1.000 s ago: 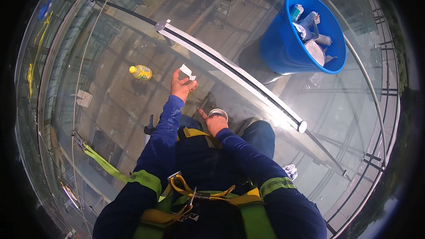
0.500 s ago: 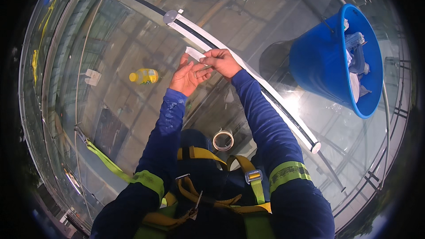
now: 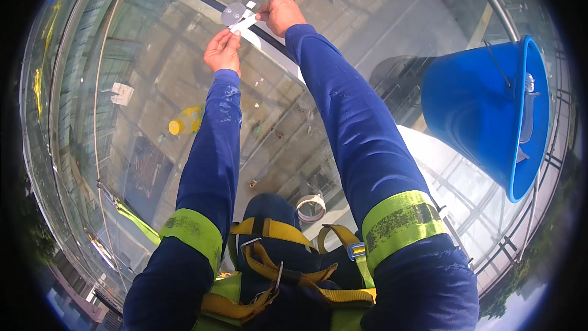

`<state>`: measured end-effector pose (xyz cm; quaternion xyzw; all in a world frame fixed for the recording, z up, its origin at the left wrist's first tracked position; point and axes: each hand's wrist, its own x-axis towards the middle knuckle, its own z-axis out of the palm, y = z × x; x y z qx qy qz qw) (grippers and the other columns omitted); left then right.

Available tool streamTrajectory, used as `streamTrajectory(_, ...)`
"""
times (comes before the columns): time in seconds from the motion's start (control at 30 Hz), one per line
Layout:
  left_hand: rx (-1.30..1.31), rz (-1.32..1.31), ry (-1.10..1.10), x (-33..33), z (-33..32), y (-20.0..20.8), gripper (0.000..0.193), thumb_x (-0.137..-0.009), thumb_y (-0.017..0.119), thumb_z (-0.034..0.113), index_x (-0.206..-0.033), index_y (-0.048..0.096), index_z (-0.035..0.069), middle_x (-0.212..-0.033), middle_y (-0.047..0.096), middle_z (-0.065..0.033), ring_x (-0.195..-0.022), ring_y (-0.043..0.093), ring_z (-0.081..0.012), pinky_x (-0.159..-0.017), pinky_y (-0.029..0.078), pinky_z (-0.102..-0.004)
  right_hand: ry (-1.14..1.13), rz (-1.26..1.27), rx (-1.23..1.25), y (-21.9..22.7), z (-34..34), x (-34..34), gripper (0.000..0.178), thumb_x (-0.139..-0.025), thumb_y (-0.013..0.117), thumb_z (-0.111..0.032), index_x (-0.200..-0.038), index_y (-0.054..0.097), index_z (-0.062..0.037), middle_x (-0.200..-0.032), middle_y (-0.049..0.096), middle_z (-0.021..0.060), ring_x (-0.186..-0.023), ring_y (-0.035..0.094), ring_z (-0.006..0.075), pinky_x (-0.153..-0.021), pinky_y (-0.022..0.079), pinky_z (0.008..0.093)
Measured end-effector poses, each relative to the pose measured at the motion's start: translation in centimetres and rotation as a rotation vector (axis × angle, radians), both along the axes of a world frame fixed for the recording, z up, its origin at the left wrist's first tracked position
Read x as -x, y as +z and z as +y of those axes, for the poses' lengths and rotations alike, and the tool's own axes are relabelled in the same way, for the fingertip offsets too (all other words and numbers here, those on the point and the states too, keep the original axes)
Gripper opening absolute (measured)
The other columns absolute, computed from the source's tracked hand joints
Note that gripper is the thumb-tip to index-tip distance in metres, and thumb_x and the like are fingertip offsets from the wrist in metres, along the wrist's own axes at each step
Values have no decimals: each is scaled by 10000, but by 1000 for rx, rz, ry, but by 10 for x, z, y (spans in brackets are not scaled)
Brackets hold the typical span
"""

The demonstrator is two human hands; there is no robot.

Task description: The person applies tape and sealant to a metal joint on a glass roof. They use a roll of tape to cover sections of the joint, press a circular metal component into place, and then apply sealant from a manual dispenser before tying a green plastic bag to their footwear.

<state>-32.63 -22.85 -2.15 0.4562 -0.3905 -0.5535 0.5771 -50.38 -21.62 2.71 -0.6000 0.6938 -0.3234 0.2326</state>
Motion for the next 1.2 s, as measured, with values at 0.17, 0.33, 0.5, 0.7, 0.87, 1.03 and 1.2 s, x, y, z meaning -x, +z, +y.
streamTrajectory(0.17,98,-208,105,20,-5,-34,251,-786,745,-98,-1025,704,-33,-875,677,-80,-762,618,-156,-684,550,-311,-34,91,133,-41,-23,-5,174,-847,725,-207,-972,777,-98,-871,721,150,-803,681,349,-748,544,423)
streamTrajectory(0.33,229,-573,304,18,-7,-34,160,-797,737,-39,-952,700,-23,-796,673,-81,-702,623,-179,-657,533,-333,-119,167,235,-58,-28,-28,184,-861,721,-269,-954,787,-124,-926,731,99,-917,669,320,-837,526,431)
streamTrajectory(0.5,158,-563,361,23,-9,-30,115,-792,746,-22,-884,678,-13,-775,671,-83,-674,616,-185,-639,516,-336,-153,194,256,-63,-30,-28,167,-859,723,-290,-934,788,-156,-918,731,57,-905,672,301,-819,530,426)
streamTrajectory(0.7,111,-738,329,24,-6,-25,204,-754,799,41,-927,694,13,-805,644,-71,-673,598,-190,-639,513,-343,-169,150,296,-68,-30,-22,149,-846,734,-298,-921,785,-180,-912,731,32,-873,681,279,-793,539,409)
streamTrajectory(0.87,165,-912,300,23,-4,-23,256,-735,837,130,-944,719,41,-901,625,-72,-684,584,-203,-645,522,-363,-146,145,314,-69,-28,-22,146,-840,742,-292,-916,781,-173,-910,732,26,-858,687,271,-783,545,399)
streamTrajectory(1.03,190,-854,315,22,-3,-27,115,-782,789,120,-832,717,45,-882,631,-79,-699,599,-215,-643,517,-364,-154,156,315,-71,-24,-22,155,-836,746,-304,-922,781,-179,-919,732,19,-872,683,273,-788,545,404)
streamTrajectory(1.2,245,-860,316,18,-11,-40,114,-789,776,128,-808,705,41,-787,648,-87,-683,613,-240,-620,510,-368,-141,207,333,-69,-27,-22,161,-843,736,-329,-915,781,-192,-917,731,8,-860,679,271,-779,545,402)
